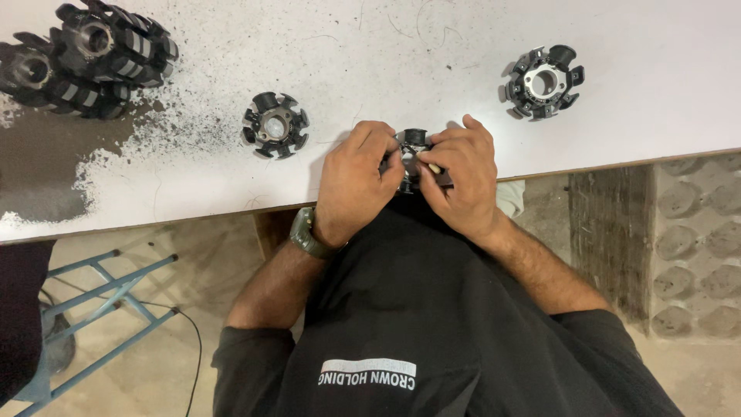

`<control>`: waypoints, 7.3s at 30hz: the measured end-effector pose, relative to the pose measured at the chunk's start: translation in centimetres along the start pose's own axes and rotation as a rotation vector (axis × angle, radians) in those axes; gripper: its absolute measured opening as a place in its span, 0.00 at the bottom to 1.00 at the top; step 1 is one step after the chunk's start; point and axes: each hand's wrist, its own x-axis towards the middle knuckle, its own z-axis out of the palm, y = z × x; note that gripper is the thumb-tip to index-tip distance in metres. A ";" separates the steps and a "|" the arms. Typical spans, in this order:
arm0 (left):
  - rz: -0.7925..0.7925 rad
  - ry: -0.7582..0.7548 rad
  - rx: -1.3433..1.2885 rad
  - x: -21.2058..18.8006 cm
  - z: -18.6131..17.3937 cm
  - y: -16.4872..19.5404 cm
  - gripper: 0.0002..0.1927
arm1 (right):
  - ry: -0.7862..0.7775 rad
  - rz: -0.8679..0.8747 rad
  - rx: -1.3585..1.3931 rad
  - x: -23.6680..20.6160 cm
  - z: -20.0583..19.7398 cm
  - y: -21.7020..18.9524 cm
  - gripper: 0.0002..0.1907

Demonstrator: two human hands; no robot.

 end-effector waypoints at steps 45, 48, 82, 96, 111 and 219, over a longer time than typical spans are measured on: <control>-0.035 -0.305 0.227 -0.5 -5.3 -3.6 0.59 | 0.080 0.172 -0.429 -0.2 -7.2 6.3 0.12; 0.110 -0.259 0.180 -1.1 -4.7 -2.3 0.57 | 0.245 0.175 -0.270 -0.8 -6.4 4.8 0.12; -0.028 0.089 0.061 -3.6 -1.8 -1.8 0.09 | -0.101 0.005 0.002 0.3 2.2 -2.1 0.17; 0.044 0.099 0.044 -3.4 -2.0 -1.9 0.08 | -0.154 -0.022 -0.104 1.6 1.8 -3.1 0.15; -0.028 0.219 0.116 -3.2 0.6 -2.4 0.08 | -0.109 0.046 0.017 1.1 1.4 -2.6 0.13; 0.034 -0.050 0.490 -1.9 -2.4 2.3 0.45 | 0.188 0.058 0.082 -2.4 -4.1 3.2 0.11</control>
